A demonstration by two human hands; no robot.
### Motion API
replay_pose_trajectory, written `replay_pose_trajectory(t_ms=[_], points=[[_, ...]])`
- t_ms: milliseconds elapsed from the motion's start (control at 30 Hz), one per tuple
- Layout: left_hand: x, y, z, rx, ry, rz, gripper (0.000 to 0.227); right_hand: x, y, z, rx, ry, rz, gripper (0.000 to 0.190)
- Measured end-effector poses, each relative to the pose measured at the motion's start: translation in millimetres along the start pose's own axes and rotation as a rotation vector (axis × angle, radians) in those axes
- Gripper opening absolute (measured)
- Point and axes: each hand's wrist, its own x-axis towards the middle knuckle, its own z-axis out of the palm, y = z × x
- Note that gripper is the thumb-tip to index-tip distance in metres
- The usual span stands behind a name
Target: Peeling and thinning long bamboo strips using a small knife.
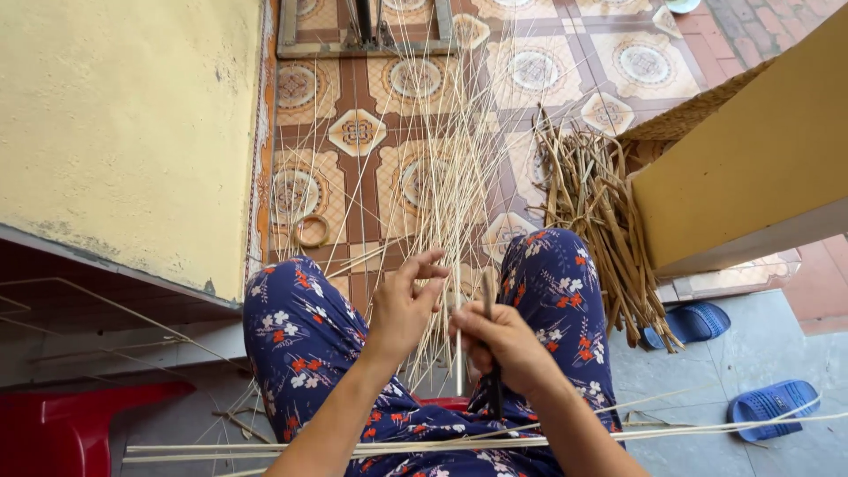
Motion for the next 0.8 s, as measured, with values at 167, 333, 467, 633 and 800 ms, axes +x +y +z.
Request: replay_pose_trajectory(t_ms=[167, 333, 467, 633, 800], points=[[-84.2, 25.8, -5.8, 0.260, -0.013, 0.689, 0.038, -3.2, -11.4, -7.5, 0.208, -0.010, -0.022, 0.024], [-96.9, 34.0, -10.9, 0.413, 0.050, 0.866, 0.033, -4.2, -1.2, 5.8, 0.166, -0.049, 0.026, 0.032], [-93.6, 48.4, -13.2, 0.396, 0.149, 0.934, 0.026, -24.1, -21.9, 23.9, -0.423, 0.044, -0.126, 0.040], [-96.0, 56.1, -11.7, 0.358, 0.223, 0.905, 0.026, -64.8, -34.5, 33.8, -0.379, 0.049, -0.291, 0.046], [-100.9, 57.6, -0.6, 0.257, 0.213, 0.829, 0.026, -98.0, -25.2, 38.5, -0.069, 0.015, -0.414, 0.046]])
